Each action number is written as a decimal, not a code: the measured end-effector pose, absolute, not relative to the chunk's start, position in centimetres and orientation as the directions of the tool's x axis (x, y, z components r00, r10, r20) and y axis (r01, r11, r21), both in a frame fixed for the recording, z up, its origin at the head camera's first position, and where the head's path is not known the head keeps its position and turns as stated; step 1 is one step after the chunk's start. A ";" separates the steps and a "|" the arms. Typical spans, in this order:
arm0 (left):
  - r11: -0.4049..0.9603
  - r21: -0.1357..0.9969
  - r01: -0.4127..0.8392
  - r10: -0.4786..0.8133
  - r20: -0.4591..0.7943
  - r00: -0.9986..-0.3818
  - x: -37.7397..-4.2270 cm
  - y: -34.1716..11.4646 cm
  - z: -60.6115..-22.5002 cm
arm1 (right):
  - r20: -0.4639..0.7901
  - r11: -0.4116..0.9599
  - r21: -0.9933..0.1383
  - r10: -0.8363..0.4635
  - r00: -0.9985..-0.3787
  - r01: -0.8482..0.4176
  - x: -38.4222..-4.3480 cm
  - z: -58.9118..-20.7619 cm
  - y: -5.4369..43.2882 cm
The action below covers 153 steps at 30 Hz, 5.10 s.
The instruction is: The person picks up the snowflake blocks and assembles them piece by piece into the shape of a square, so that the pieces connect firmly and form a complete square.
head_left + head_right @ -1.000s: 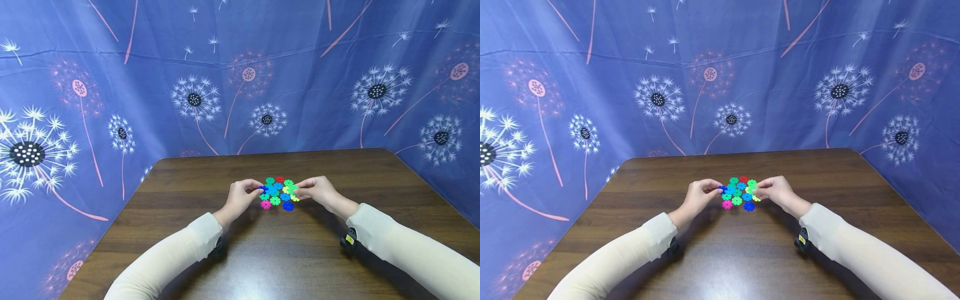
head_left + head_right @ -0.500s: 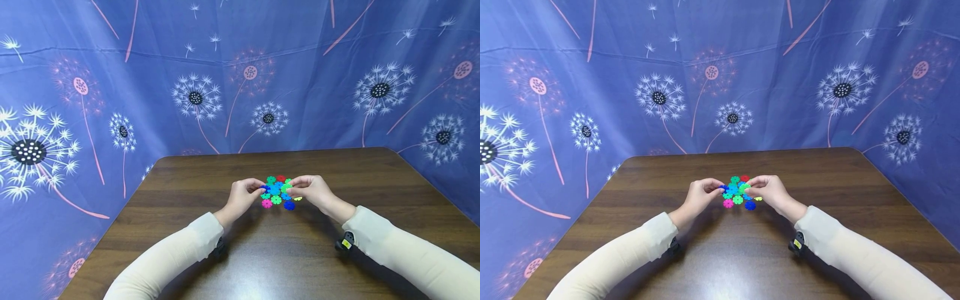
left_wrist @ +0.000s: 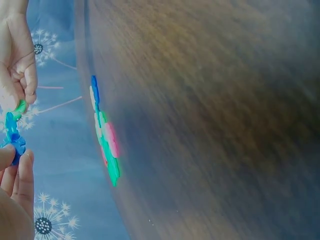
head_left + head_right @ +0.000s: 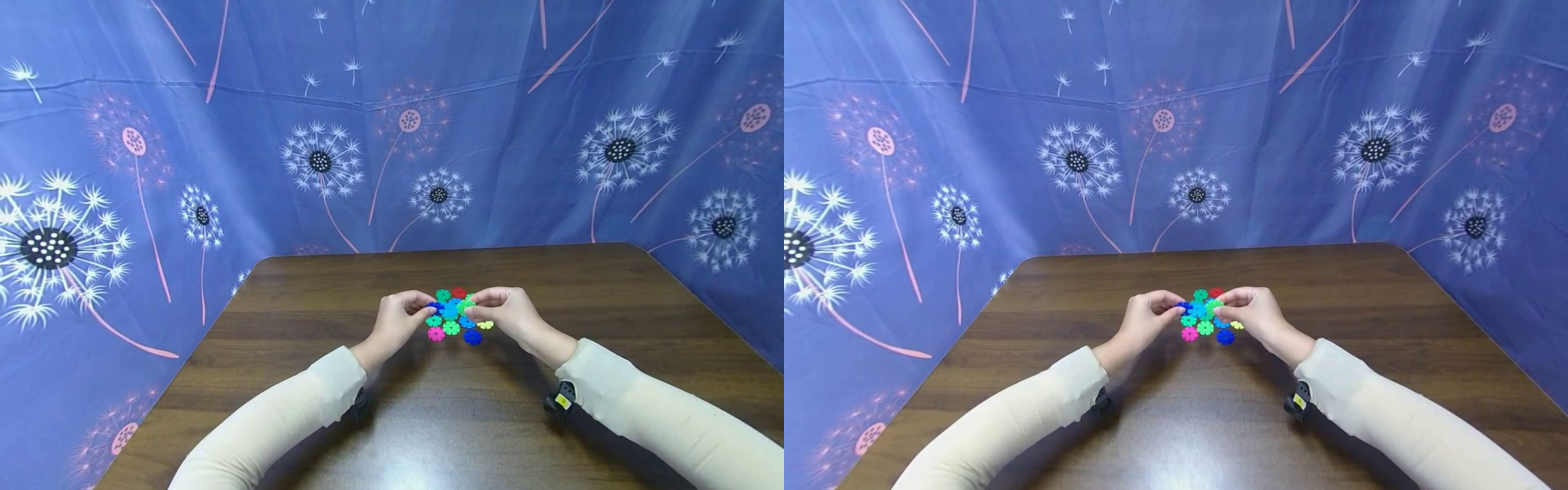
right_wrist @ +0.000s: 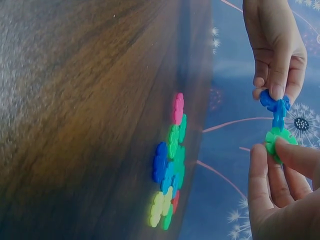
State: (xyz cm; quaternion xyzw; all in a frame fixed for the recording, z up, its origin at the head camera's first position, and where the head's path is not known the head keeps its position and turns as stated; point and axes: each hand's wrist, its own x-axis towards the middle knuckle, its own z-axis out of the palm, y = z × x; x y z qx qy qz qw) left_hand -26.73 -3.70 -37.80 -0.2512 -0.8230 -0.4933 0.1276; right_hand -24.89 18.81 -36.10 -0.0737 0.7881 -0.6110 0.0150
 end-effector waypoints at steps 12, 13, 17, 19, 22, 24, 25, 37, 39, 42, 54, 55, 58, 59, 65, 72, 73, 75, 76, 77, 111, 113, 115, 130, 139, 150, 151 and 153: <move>0.401 0.731 0.552 0.280 0.476 -0.834 -26.4 -3.6 -37.7 | 0.081 0.213 -0.971 -0.142 -0.986 -0.111 -24.7 -36.4 18.4; 0.406 0.728 0.552 0.277 0.478 -0.834 -26.4 -3.6 -37.7 | 0.080 0.215 -0.971 -0.140 -0.987 -0.109 -24.7 -36.4 18.3; 0.417 0.715 0.561 0.272 0.490 -0.828 -26.4 -3.5 -37.7 | 0.074 0.209 -0.973 -0.128 -0.989 -0.100 -24.8 -36.5 18.2; 0.420 0.709 0.567 0.270 0.498 -0.824 -26.5 -3.5 -37.7 | 0.070 0.204 -0.974 -0.123 -0.990 -0.094 -24.9 -36.5 18.1; 0.421 0.710 0.564 0.263 0.500 -0.825 -26.6 -3.4 -37.6 | 0.060 0.198 -0.977 -0.117 -0.991 -0.083 -24.9 -36.5 18.1; 0.423 0.711 0.562 0.261 0.499 -0.827 -26.6 -3.5 -37.7 | 0.051 0.196 -0.978 -0.115 -0.992 -0.073 -25.0 -36.6 18.0; 0.423 0.712 0.560 0.259 0.497 -0.828 -26.6 -3.5 -37.7 | 0.047 0.194 -0.979 -0.111 -0.993 -0.068 -25.0 -36.6 17.9; 0.419 0.707 0.570 0.260 0.507 -0.821 -26.7 -3.4 -37.9 | 0.048 0.186 -0.980 -0.114 -0.992 -0.069 -25.2 -36.8 17.7; 0.420 0.708 0.567 0.264 0.502 -0.823 -26.7 -3.4 -37.9 | 0.048 0.201 -0.977 -0.119 -0.992 -0.072 -25.2 -36.8 17.8; 0.422 0.708 0.567 0.268 0.499 -0.824 -26.8 -3.5 -38.0 | 0.054 0.217 -0.973 -0.132 -0.990 -0.082 -25.1 -36.8 18.0; 0.431 0.715 0.551 0.283 0.472 -0.835 -26.9 -3.9 -37.9 | 0.078 0.219 -0.969 -0.168 -0.983 -0.114 -25.2 -36.7 18.2; 0.430 0.718 0.547 0.283 0.469 -0.837 -26.9 -3.9 -37.9 | 0.078 0.224 -0.968 -0.168 -0.983 -0.115 -25.2 -36.7 18.2; 0.431 0.723 0.540 0.280 0.461 -0.842 -26.8 -4.0 -37.9 | 0.067 0.242 -0.964 -0.160 -0.985 -0.105 -25.3 -36.8 18.5; 0.433 0.724 0.537 0.280 0.458 -0.844 -26.8 -4.1 -37.9 | 0.062 0.247 -0.964 -0.156 -0.986 -0.100 -25.3 -36.8 18.6; 0.429 0.740 0.518 0.302 0.423 -0.854 -26.7 -4.1 -38.0 | 0.054 0.256 -0.962 -0.147 -0.988 -0.091 -25.3 -36.9 19.0; 0.423 0.761 0.492 0.359 0.358 -0.862 -26.7 -4.1 -38.0 | 0.057 0.286 -0.954 -0.122 -0.991 -0.091 -25.0 -36.7 18.8; 0.422 0.767 0.484 0.361 0.348 -0.865 -26.7 -4.0 -38.0 | 0.059 0.284 -0.954 -0.121 -0.991 -0.092 -25.1 -36.7 18.7; 0.416 0.776 0.474 0.366 0.334 -0.868 -26.7 -3.9 -37.9 | 0.060 0.273 -0.958 -0.122 -0.991 -0.091 -25.1 -36.6 18.4; 0.415 0.778 0.472 0.370 0.330 -0.869 -26.7 -3.9 -37.8 | 0.061 0.273 -0.958 -0.123 -0.990 -0.093 -25.1 -36.6 18.3; 0.413 0.779 0.472 0.372 0.328 -0.868 -26.7 -3.9 -37.8 | 0.065 0.273 -0.957 -0.130 -0.989 -0.099 -25.1 -36.6 18.1; 0.445 0.816 0.369 0.355 0.217 -0.909 -26.7 -4.6 -37.8 | 0.036 0.529 -0.840 -0.173 -0.984 -0.124 -30.2 -35.3 19.0; 0.446 0.814 0.371 0.357 0.218 -0.908 -26.6 -4.5 -37.8 | 0.040 0.541 -0.832 -0.159 -0.987 -0.121 -30.8 -35.5 19.2; 0.445 0.815 0.372 0.361 0.217 -0.907 -26.5 -4.5 -37.7 | 0.043 0.554 -0.824 -0.141 -0.989 -0.114 -31.2 -35.8 19.5; 0.429 0.818 0.383 0.357 0.236 -0.904 -26.6 -4.3 -37.7 | -0.065 0.479 -0.878 -0.114 -0.991 0.003 -34.5 -37.1 18.7; 0.432 0.810 0.395 0.358 0.248 -0.900 -26.8 -4.3 -37.8 | -0.097 0.493 -0.870 -0.137 -0.986 0.017 -37.0 -37.4 16.9; 0.435 0.789 0.434 0.351 0.295 -0.889 -26.7 -4.4 -37.9 | -0.147 0.619 -0.785 -0.131 -0.981 0.035 -37.8 -38.3 15.3; 0.435 0.790 0.433 0.351 0.294 -0.889 -26.7 -4.4 -37.9 | -0.151 0.627 -0.778 -0.130 -0.980 0.037 -37.9 -38.5 15.2; 0.434 0.793 0.428 0.346 0.291 -0.892 -26.8 -4.5 -38.0 | -0.157 0.638 -0.769 -0.134 -0.979 0.036 -37.9 -38.6 15.1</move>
